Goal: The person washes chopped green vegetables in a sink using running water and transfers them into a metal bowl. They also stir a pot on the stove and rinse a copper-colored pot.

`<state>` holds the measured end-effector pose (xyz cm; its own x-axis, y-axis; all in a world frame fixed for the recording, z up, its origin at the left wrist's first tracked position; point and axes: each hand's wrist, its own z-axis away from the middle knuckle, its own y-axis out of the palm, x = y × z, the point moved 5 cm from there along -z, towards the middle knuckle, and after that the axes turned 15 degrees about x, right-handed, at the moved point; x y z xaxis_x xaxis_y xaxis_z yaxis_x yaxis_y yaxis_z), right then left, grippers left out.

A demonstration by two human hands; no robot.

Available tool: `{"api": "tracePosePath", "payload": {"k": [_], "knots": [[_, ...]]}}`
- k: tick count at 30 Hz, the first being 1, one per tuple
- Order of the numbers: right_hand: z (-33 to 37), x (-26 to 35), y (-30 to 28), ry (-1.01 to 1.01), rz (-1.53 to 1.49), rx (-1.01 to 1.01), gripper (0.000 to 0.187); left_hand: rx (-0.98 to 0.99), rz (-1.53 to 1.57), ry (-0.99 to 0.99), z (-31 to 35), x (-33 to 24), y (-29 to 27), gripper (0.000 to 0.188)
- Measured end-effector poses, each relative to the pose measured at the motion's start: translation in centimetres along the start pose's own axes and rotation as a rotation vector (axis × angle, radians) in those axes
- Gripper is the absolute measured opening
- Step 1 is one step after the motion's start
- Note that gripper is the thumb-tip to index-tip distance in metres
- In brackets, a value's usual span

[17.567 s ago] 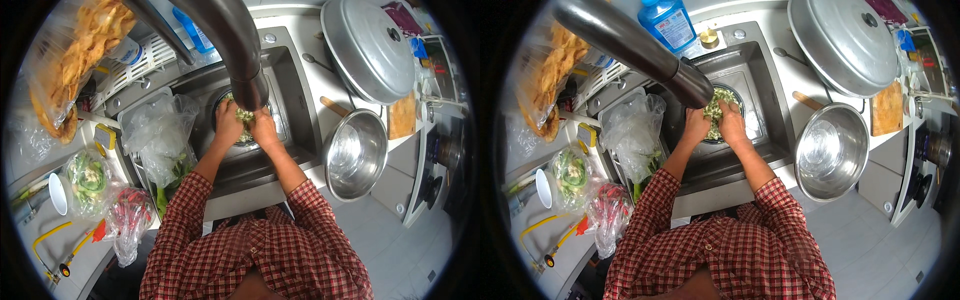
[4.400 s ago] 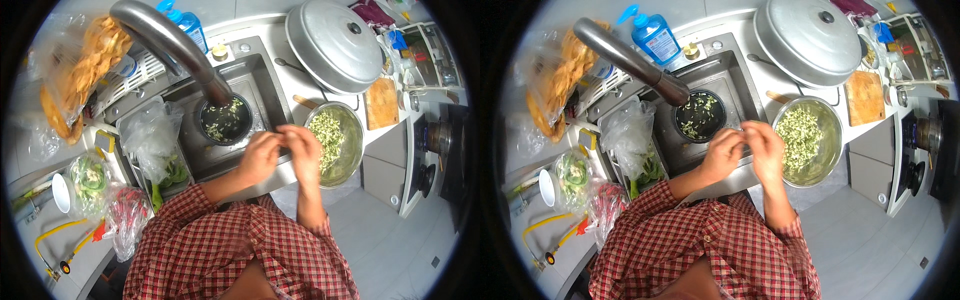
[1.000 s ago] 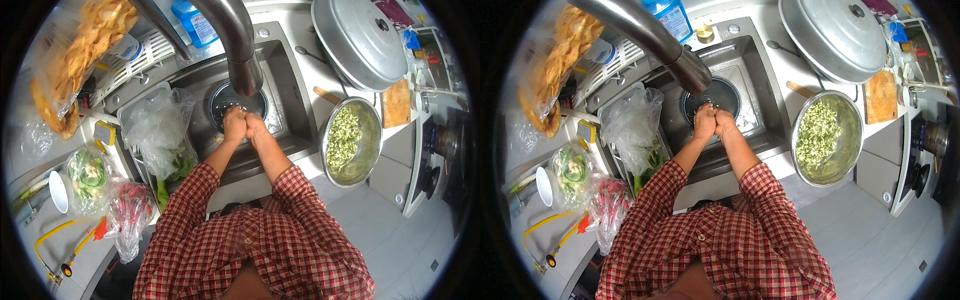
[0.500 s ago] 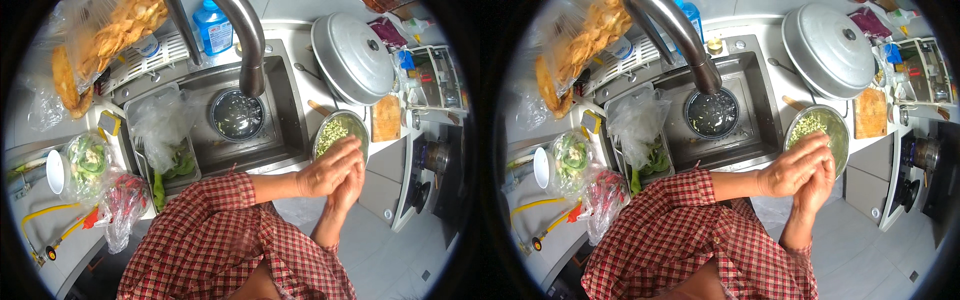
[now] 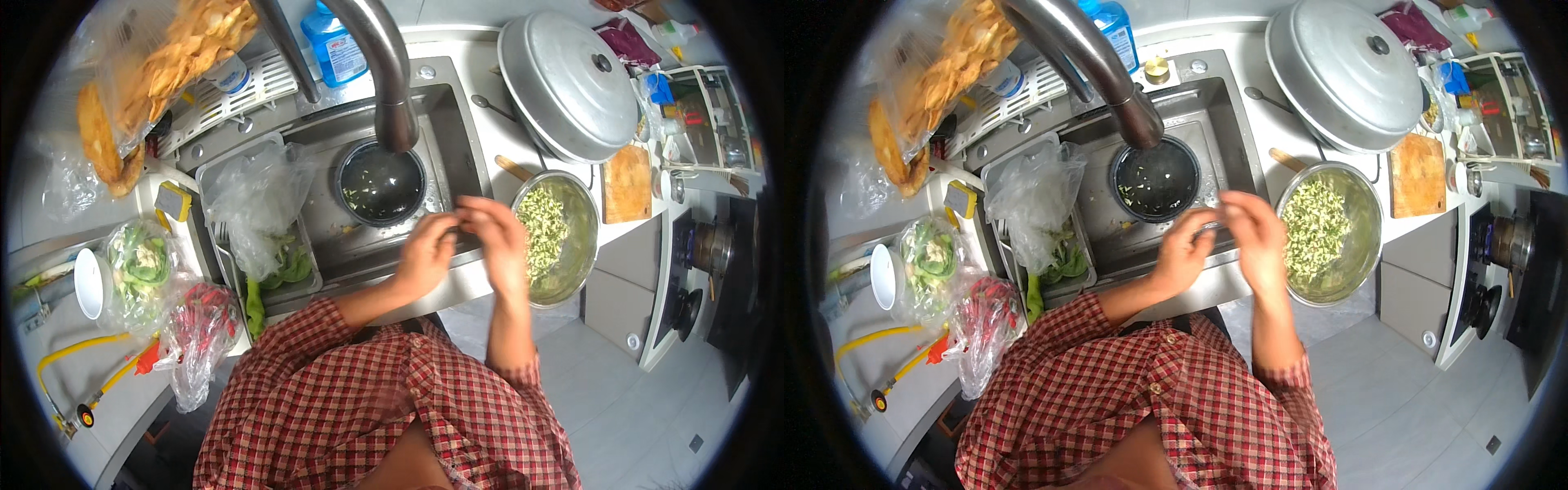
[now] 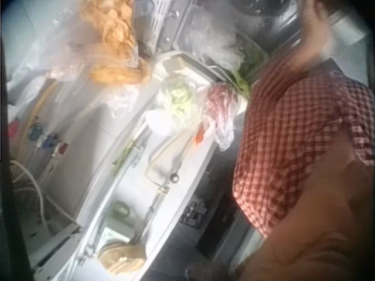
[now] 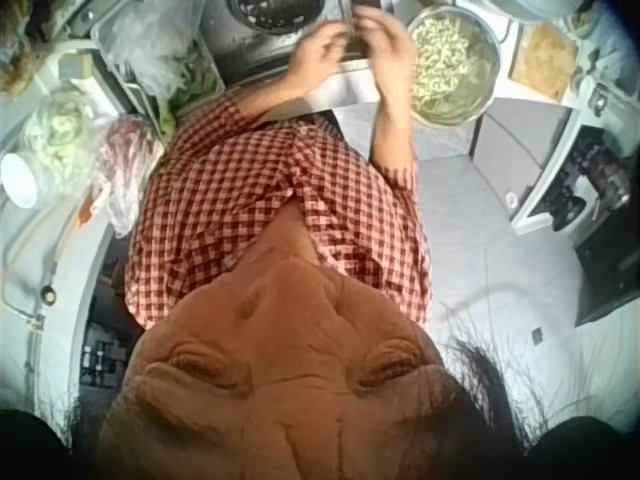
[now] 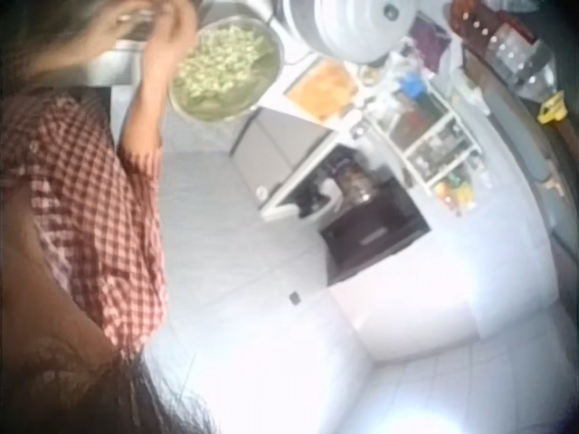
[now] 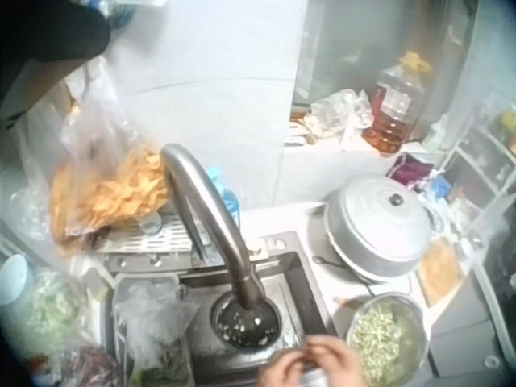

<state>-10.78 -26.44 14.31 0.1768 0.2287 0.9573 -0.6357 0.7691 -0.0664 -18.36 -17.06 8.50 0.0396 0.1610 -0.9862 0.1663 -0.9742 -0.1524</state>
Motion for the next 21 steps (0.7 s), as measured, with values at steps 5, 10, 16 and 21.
{"api": "tracePosePath", "payload": {"k": [5, 10, 16, 21], "knots": [[-9.2, -17.5, 6.8, 0.259, 0.075, 0.219, 0.026, -0.104, -0.016, -0.214, 5.8, 3.9, -4.4, 0.02], [-12.2, -23.0, 9.7, 0.567, 0.14, 0.213, 0.031, -0.246, 0.038, -0.279, 9.8, 5.9, -7.3, 0.019], [-12.8, -22.7, 12.3, 0.82, -0.223, 0.198, 0.032, -0.371, 0.164, -0.326, 11.9, 6.4, -9.5, 0.017], [-14.1, -23.8, 14.1, 0.895, -0.349, 0.225, 0.03, -0.462, 0.132, -0.301, 12.6, 6.2, -10.6, 0.016]]}}
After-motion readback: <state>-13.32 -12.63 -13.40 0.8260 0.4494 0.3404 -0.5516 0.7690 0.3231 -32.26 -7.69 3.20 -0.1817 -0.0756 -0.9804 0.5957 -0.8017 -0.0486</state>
